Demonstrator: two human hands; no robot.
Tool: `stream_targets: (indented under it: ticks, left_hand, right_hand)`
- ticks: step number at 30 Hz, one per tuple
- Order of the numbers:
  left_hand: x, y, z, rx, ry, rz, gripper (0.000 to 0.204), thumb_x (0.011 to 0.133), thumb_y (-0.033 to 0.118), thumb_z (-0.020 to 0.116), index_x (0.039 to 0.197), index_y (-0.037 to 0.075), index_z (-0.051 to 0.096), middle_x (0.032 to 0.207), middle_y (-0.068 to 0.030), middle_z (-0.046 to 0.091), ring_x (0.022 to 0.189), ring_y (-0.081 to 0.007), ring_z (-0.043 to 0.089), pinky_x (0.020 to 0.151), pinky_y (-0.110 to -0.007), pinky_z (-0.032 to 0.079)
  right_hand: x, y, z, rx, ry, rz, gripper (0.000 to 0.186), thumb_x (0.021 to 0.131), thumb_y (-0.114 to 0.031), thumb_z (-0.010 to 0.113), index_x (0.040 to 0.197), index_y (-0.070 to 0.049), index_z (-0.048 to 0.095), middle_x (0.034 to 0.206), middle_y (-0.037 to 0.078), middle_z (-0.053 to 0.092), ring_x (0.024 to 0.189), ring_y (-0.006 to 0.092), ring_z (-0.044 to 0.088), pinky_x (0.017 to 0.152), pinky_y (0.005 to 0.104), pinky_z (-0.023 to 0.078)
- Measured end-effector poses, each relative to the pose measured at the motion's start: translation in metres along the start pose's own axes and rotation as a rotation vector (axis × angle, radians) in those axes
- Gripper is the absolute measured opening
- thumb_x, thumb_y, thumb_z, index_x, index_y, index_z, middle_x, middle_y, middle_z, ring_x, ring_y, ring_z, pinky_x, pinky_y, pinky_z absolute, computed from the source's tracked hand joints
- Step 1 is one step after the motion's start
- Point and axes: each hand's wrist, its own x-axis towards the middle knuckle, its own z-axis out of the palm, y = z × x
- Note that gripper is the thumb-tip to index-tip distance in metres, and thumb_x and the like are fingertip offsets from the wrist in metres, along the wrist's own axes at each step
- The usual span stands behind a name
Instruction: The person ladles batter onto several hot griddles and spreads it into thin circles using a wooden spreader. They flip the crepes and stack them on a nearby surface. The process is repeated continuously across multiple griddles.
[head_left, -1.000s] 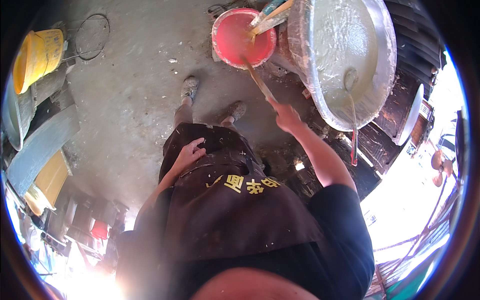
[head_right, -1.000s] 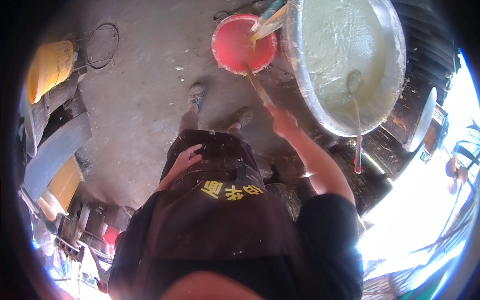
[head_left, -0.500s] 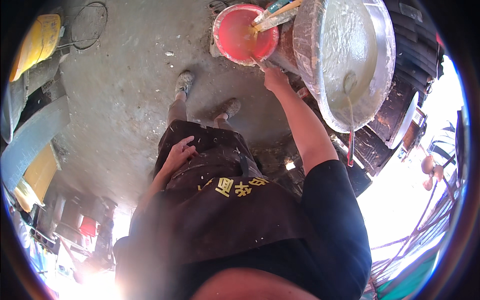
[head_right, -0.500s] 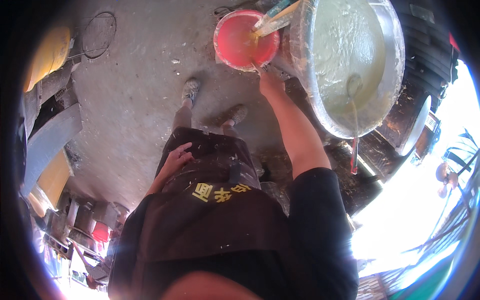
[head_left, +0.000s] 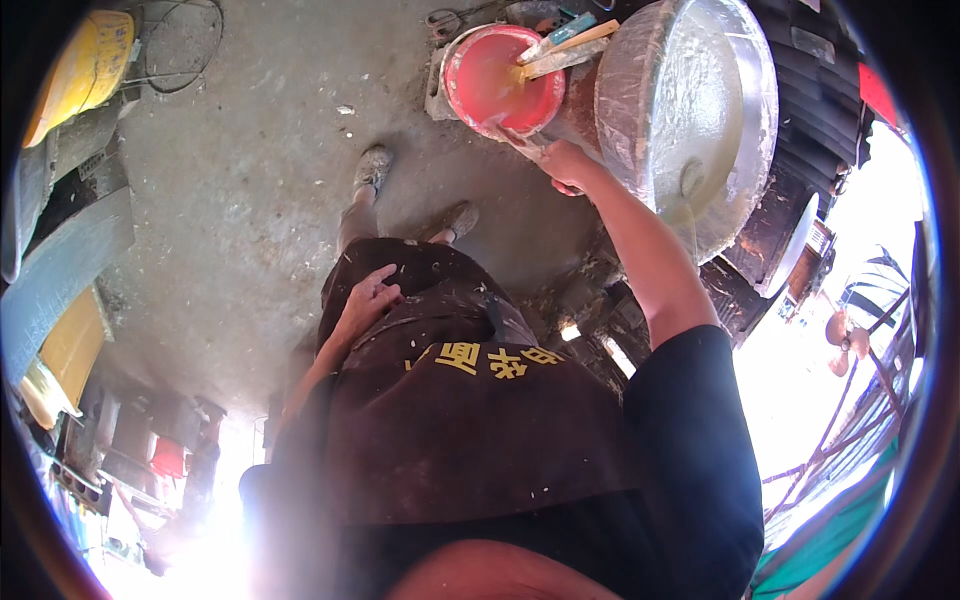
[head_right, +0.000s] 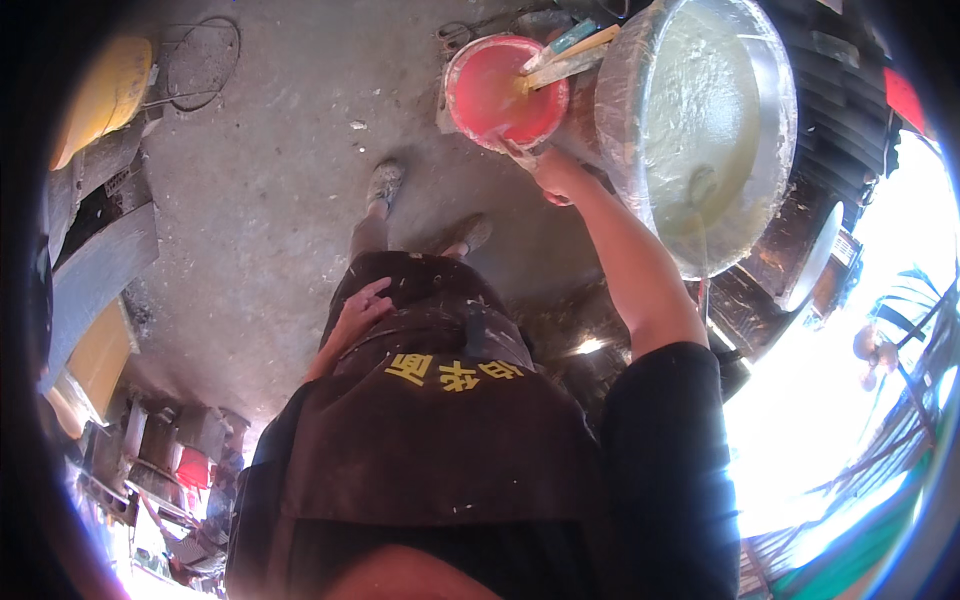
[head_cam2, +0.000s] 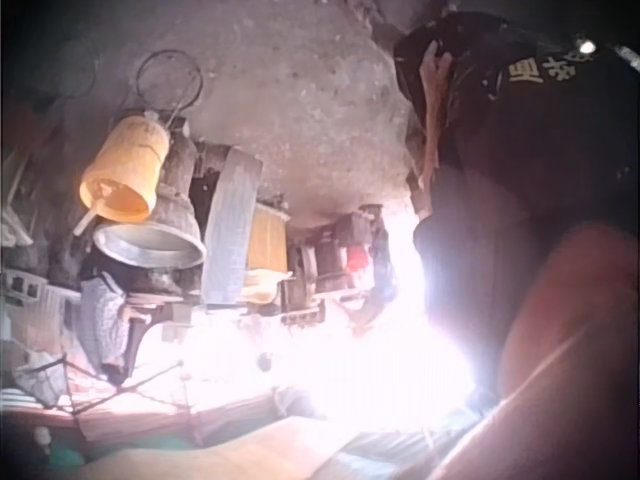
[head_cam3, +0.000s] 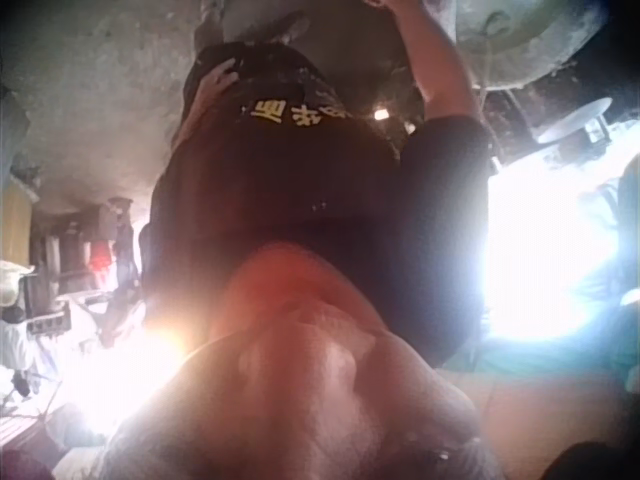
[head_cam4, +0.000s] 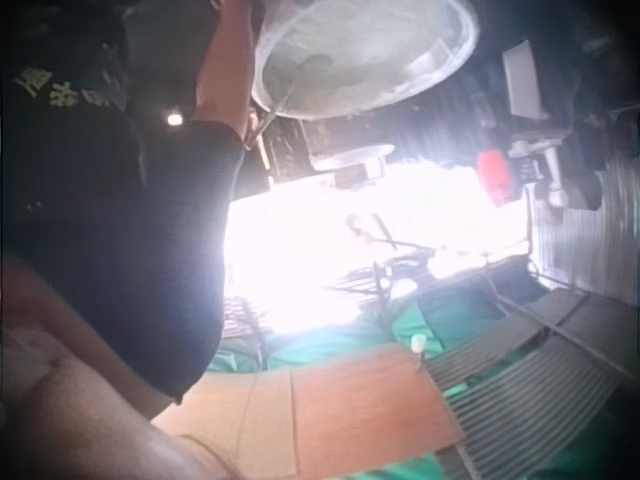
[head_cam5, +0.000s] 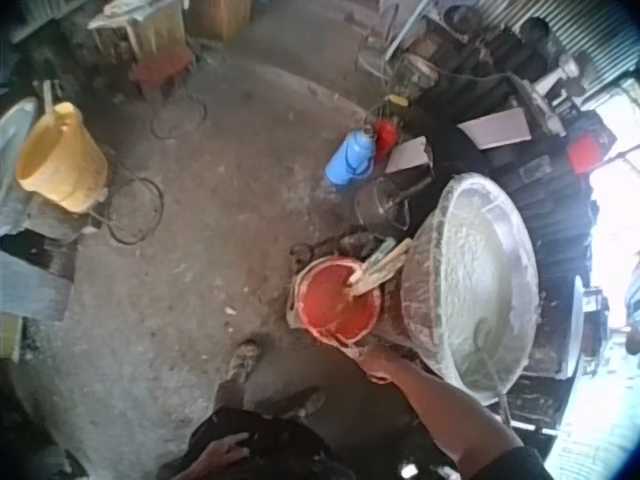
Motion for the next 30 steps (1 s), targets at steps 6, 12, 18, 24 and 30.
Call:
stream_targets:
  ticks: [6,12,18,24,30]
  left_hand:
    - [0.000,-0.004,-0.004,0.012,0.020,-0.020,0.058,0.092,0.023,0.059,0.139,-0.004,0.040,0.086,-0.0100,0.069,0.074,-0.0104,0.060,0.071,-0.025,0.049]
    - [0.005,-0.015,-0.004,0.075,0.031,-0.088,0.056,0.091,0.021,0.061,0.139,-0.003,0.041,0.086,-0.0095,0.069,0.076,-0.0104,0.061,0.072,-0.025,0.049]
    - [0.016,-0.016,0.016,0.131,-0.014,-0.047,0.056,0.091,0.019,0.061,0.139,-0.002,0.041,0.086,-0.0096,0.069,0.076,-0.0103,0.061,0.071,-0.025,0.050]
    - [0.017,-0.009,0.029,0.182,-0.023,-0.013,0.054,0.091,0.018,0.062,0.138,-0.001,0.043,0.086,-0.0092,0.069,0.076,-0.0097,0.061,0.070,-0.025,0.049]
    - [0.013,-0.017,0.028,0.229,0.010,-0.010,0.055,0.090,0.019,0.063,0.137,-0.002,0.044,0.084,-0.0095,0.069,0.075,-0.0105,0.061,0.070,-0.025,0.049]
  right_hand:
    - [0.046,-0.047,0.029,0.842,0.121,-0.002,0.013,0.090,-0.009,0.052,0.098,0.001,0.056,0.060,0.013,0.058,0.039,0.0171,0.052,0.033,0.0333,0.038]
    - [0.102,-0.030,0.078,-0.060,0.640,0.177,0.042,0.095,-0.017,0.044,0.134,-0.004,0.043,0.089,0.021,0.067,0.081,0.0317,0.068,0.067,0.0436,0.055]
    - [-0.029,-0.021,0.061,-0.260,0.363,0.075,0.041,0.095,-0.012,0.041,0.134,-0.002,0.042,0.094,0.020,0.067,0.088,0.0369,0.067,0.074,0.0468,0.055]
    - [-0.164,-0.006,0.085,-0.192,0.285,0.152,0.063,0.085,-0.003,0.051,0.143,-0.023,0.037,0.103,0.023,0.059,0.093,0.0425,0.061,0.081,0.0500,0.048]
    - [-0.065,-0.013,0.072,-0.043,0.287,0.156,0.058,0.084,-0.005,0.052,0.137,-0.028,0.047,0.103,0.021,0.063,0.099,0.0392,0.062,0.083,0.0496,0.049]
